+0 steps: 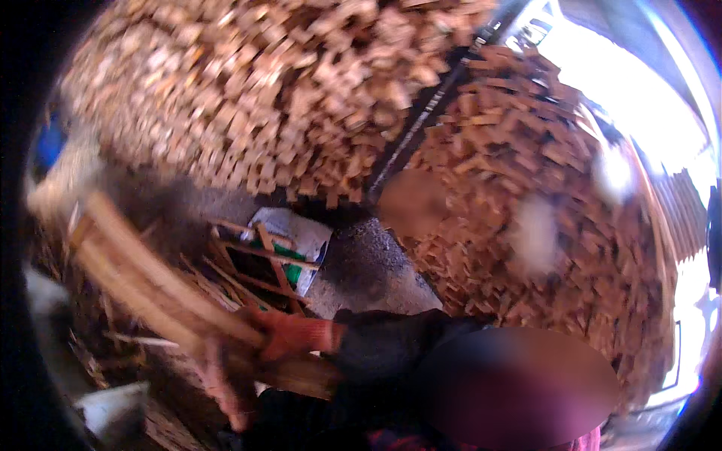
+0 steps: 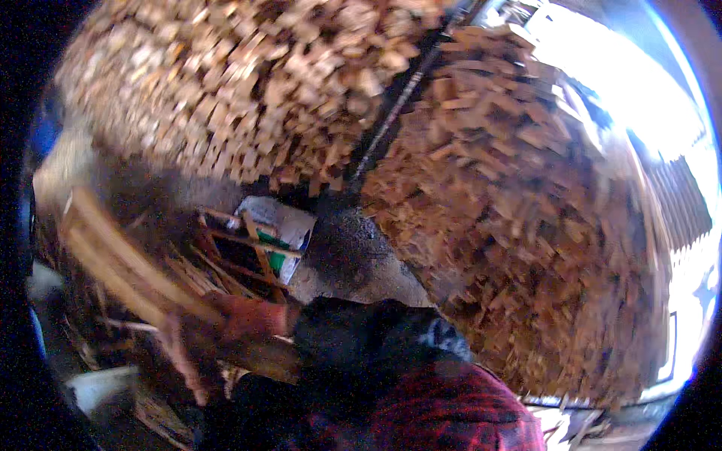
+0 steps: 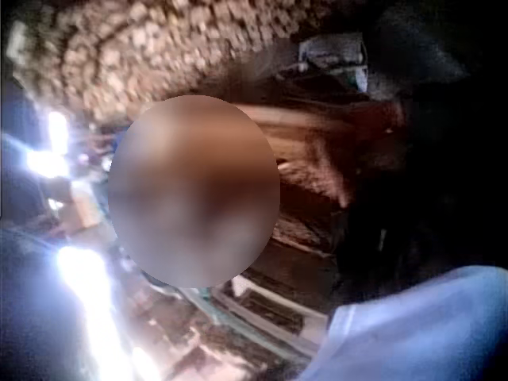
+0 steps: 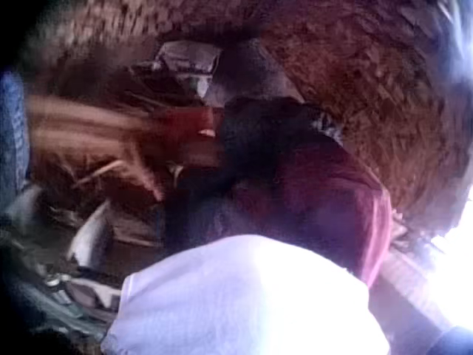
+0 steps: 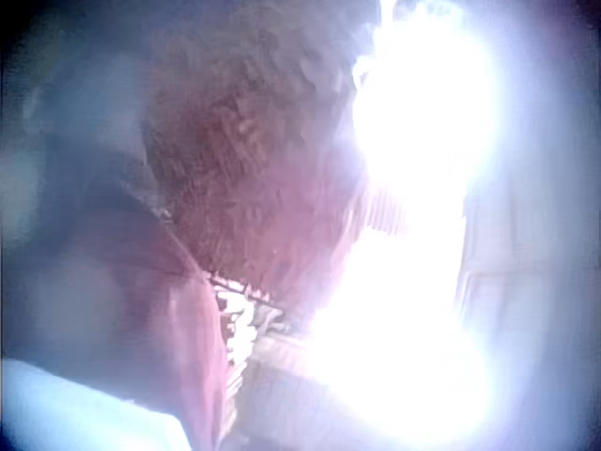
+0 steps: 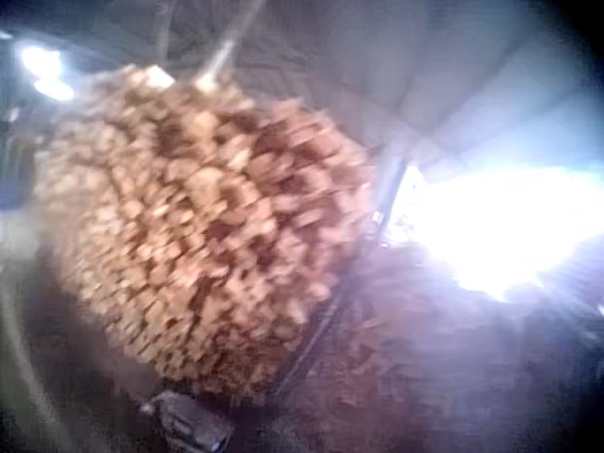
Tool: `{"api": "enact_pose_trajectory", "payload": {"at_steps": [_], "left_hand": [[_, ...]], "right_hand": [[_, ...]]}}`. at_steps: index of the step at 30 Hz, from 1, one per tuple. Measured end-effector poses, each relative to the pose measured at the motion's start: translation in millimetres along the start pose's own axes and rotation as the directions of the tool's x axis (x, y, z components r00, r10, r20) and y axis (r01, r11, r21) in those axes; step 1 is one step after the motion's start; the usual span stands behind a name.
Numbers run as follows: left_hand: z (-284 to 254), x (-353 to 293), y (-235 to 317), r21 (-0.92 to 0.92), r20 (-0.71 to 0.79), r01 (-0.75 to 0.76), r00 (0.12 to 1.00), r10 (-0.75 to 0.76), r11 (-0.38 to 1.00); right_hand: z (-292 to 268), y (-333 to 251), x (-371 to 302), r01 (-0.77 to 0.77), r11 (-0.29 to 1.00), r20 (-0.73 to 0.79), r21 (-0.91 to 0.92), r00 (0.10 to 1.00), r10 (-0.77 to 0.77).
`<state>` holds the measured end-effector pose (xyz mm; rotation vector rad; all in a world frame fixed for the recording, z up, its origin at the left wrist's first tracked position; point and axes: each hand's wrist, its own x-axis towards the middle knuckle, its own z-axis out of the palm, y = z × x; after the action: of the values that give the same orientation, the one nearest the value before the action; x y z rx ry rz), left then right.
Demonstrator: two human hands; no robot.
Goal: The person picks up wooden planks from a pile on the floor and stacks them onto a metal rack. The person repeatedly bends down to gather planks and places them in an organized stack.
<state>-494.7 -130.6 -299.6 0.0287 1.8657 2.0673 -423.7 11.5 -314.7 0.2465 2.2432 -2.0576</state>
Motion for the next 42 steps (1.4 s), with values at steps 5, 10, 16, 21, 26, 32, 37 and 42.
{"api": "enact_pose_trajectory", "payload": {"at_steps": [5,10,16,21,26,32,37,42], "left_hand": [[59.1,-72.9,105.9,0.036,0.507,-0.075,0.861,0.046,0.997],[113.9,-147.3,205.9,-0.039,0.871,-0.359,0.446,0.208,0.933],[188.7,-188.3,243.2,-0.020,0.960,-0.743,0.173,0.220,0.669],[240.9,-215.5,289.1,-0.292,0.943,-0.729,-0.113,0.312,0.619],[220.2,-188.3,282.0,-0.073,0.952,-0.795,0.123,0.279,0.603],[134.3,-159.7,221.9,0.563,0.699,-0.174,0.621,-0.354,0.808],[-3.0,-172.1,165.8,0.332,0.354,0.408,0.782,-0.513,0.851],[-85.6,-160.5,111.6,0.118,0.255,0.533,0.799,-0.544,0.838]], "right_hand": [[-28.8,-108.9,-120.4,-0.181,0.820,-0.107,0.544,0.954,0.281],[-13.8,-152.1,-209.2,0.412,0.754,-0.567,0.511,0.821,-0.064],[-63.2,-229.1,-301.9,0.542,0.618,-0.729,0.569,0.680,0.075],[-164.0,-278.6,-362.1,0.684,0.631,-0.919,0.366,0.374,0.127],[-307.4,-377.7,-378.5,0.632,0.775,-0.945,-0.018,0.243,-0.220],[-333.4,-377.4,-387.1,0.300,0.830,-0.880,-0.471,-0.092,-0.466],[-226.7,-318.9,-267.2,0.314,0.944,-0.878,0.106,0.474,-0.059],[-149.2,-263.2,-189.8,0.042,0.994,-0.693,0.098,0.720,0.038]]}}
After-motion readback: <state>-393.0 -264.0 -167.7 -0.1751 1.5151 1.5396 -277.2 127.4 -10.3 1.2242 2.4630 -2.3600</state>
